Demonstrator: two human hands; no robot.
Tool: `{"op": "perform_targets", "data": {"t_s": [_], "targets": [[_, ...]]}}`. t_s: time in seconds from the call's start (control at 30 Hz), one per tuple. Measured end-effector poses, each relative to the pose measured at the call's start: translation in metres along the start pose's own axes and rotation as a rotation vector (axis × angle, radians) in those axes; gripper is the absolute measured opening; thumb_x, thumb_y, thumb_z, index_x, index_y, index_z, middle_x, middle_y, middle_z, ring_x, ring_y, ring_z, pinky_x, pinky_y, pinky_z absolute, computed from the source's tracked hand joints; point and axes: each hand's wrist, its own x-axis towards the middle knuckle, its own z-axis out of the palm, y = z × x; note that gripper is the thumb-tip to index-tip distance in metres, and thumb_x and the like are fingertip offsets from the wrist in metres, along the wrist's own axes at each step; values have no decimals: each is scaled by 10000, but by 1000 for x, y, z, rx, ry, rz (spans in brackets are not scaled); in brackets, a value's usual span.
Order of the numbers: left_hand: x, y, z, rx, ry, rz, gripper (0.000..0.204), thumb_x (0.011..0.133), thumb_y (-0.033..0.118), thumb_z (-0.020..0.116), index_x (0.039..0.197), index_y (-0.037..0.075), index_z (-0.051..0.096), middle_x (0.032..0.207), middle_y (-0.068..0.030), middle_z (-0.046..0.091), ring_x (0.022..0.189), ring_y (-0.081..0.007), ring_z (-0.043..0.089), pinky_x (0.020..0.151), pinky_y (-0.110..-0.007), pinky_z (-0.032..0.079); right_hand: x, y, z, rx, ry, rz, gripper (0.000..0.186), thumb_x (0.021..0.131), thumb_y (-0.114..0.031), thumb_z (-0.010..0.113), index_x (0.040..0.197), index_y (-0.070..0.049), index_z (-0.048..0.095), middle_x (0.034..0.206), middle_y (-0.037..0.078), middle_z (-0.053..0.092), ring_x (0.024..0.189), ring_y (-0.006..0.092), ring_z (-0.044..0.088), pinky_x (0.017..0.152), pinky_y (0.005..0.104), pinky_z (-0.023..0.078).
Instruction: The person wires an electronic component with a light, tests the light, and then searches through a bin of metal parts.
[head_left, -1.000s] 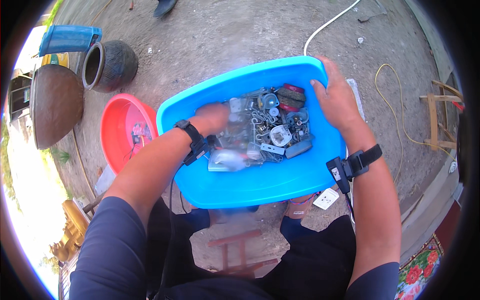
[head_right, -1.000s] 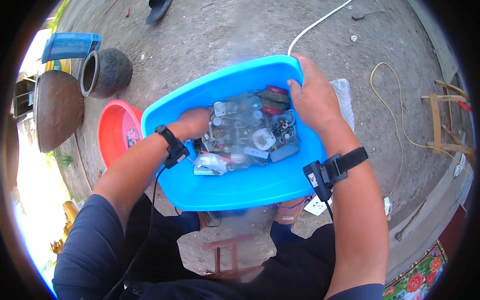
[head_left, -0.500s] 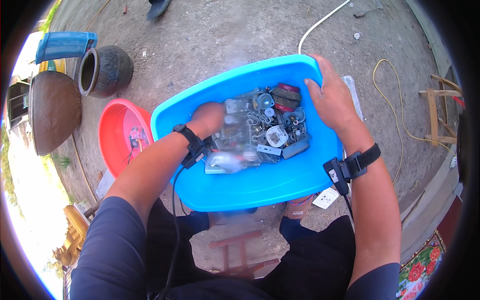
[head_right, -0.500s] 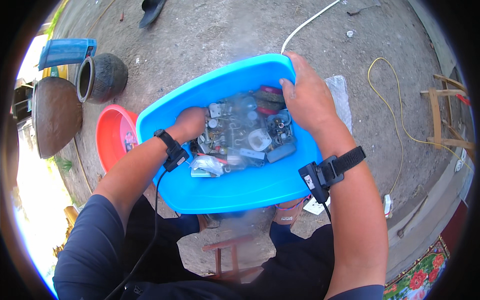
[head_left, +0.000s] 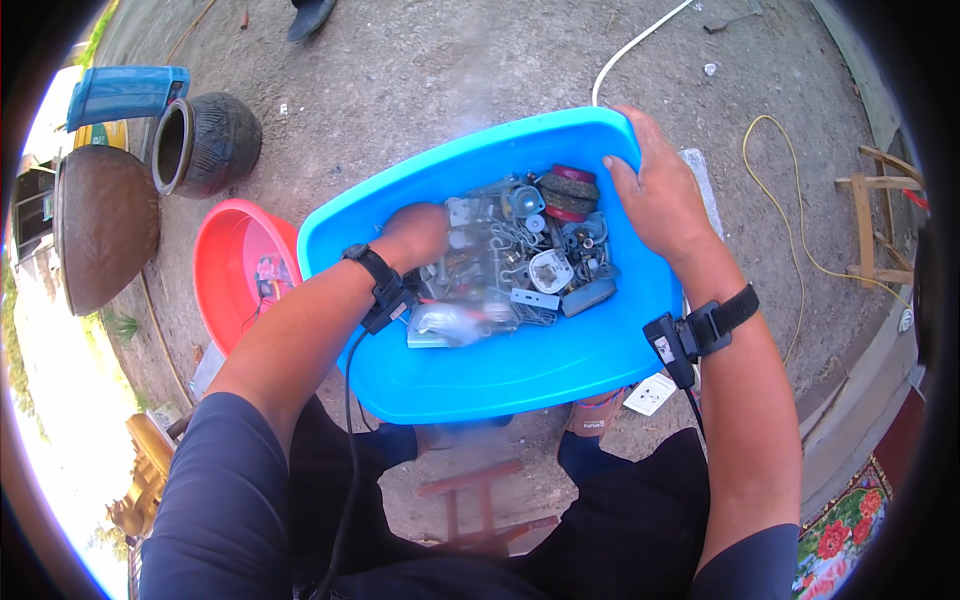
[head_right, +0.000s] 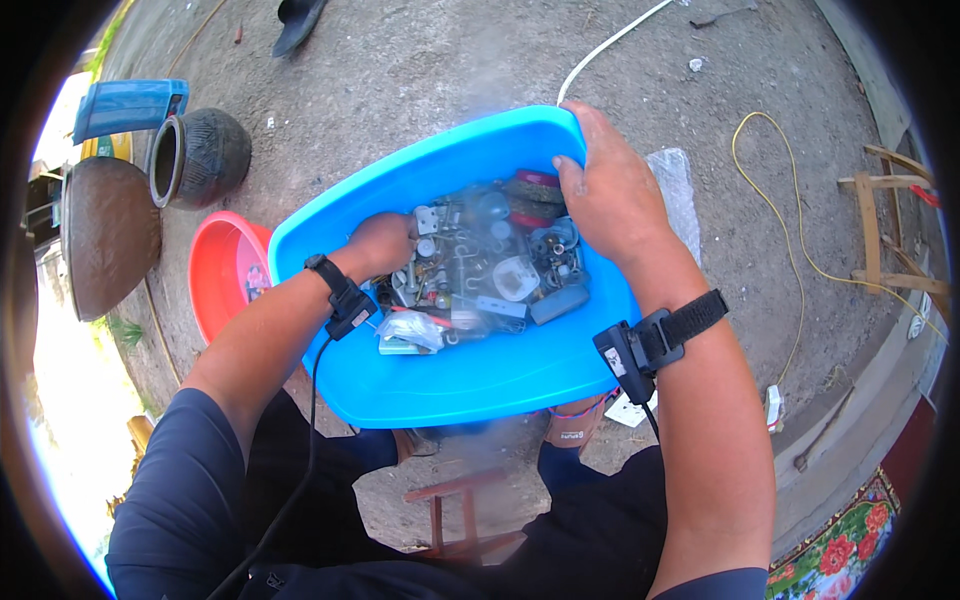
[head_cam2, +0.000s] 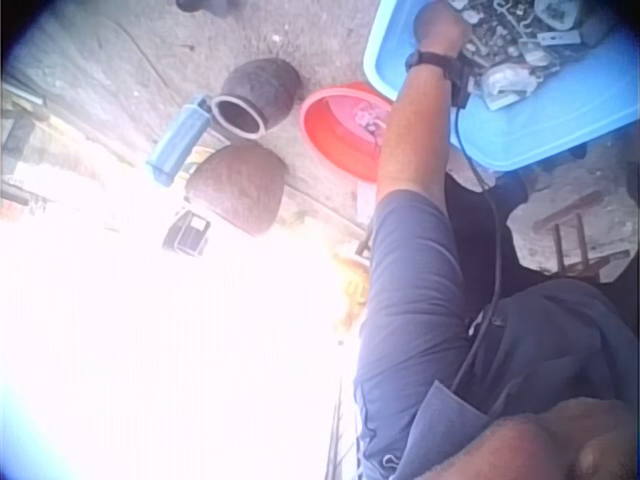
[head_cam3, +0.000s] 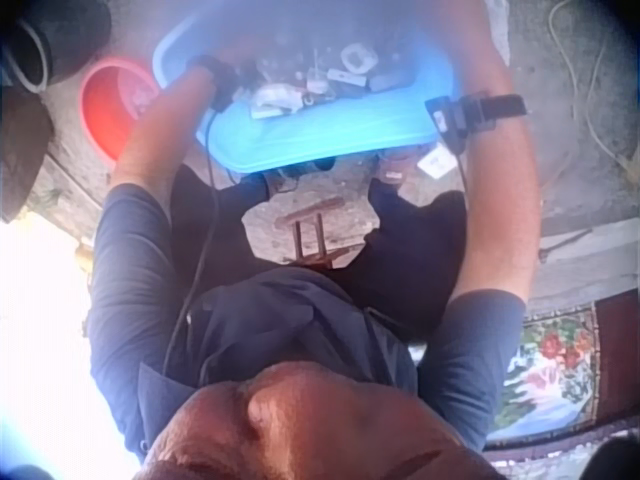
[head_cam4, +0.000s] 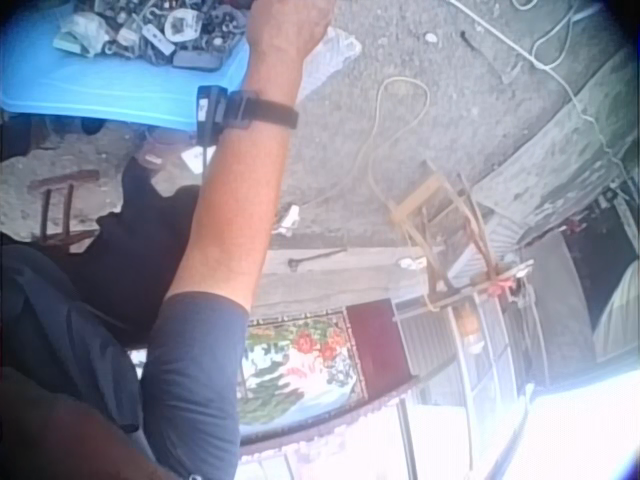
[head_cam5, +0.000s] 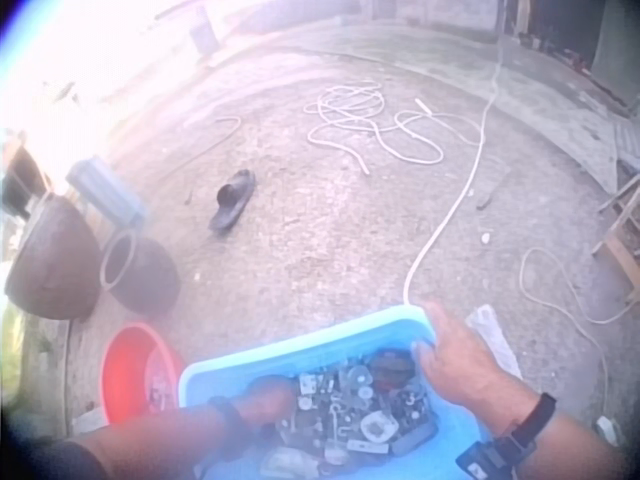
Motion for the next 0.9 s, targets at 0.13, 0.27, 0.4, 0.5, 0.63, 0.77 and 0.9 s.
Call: {"op": "perform_targets", "data": {"t_s": [0.13,0.27,0.4,0.5,0.63,0.77,0.9], "targets": [[-2,0,1,-27,17,-3,238,897,114,615,1091,91,750,1016,-204,735,966,-389,698,838,-485,539,-1,-1,-2,13,-7,15,481,957,-156,628,1420,-107,506,1357,191,619,1220,422,599,1021,489,492],[-8,-8,6,-88,78,9,220,931,153,615,1094,79,743,988,-187,737,916,-363,706,791,-466,541,-1,-2,1,-6,6,15,476,959,-159,629,1418,-117,508,1357,186,621,1223,421,598,1022,490,491],[-25,0,-8,-520,-32,-145,211,979,171,628,1116,44,727,867,-116,726,715,-213,707,641,-369,532,-2,1,0,-21,0,16,479,965,-172,626,1425,-117,500,1358,193,622,1234,421,595,1026,492,488],[-53,9,-30,-701,-49,-136,217,995,184,647,1120,19,715,790,-48,686,645,-107,654,572,-291,488,-1,3,1,-32,-8,23,485,969,-179,624,1431,-117,490,1356,200,621,1236,424,593,1025,494,488],[-107,28,-68,-842,-89,-69,227,991,216,680,1120,31,704,833,-32,695,678,-78,651,552,-243,448,-2,1,0,-44,-10,33,485,970,-177,623,1431,-118,485,1351,202,622,1233,426,594,1022,496,490],[-153,45,-88,-918,-29,-28,211,982,206,690,1095,28,697,785,-31,698,673,-76,635,554,-232,450,-4,3,-1,-48,2,22,482,968,-175,624,1427,-116,486,1353,200,621,1232,425,594,1021,496,492],[-194,53,-105,-989,0,35,203,978,197,691,1074,18,694,823,-55,723,669,-76,631,559,-235,451,-3,4,2,-37,13,1,486,966,-175,627,1428,-120,486,1351,199,623,1231,428,595,1016,500,493]]}}
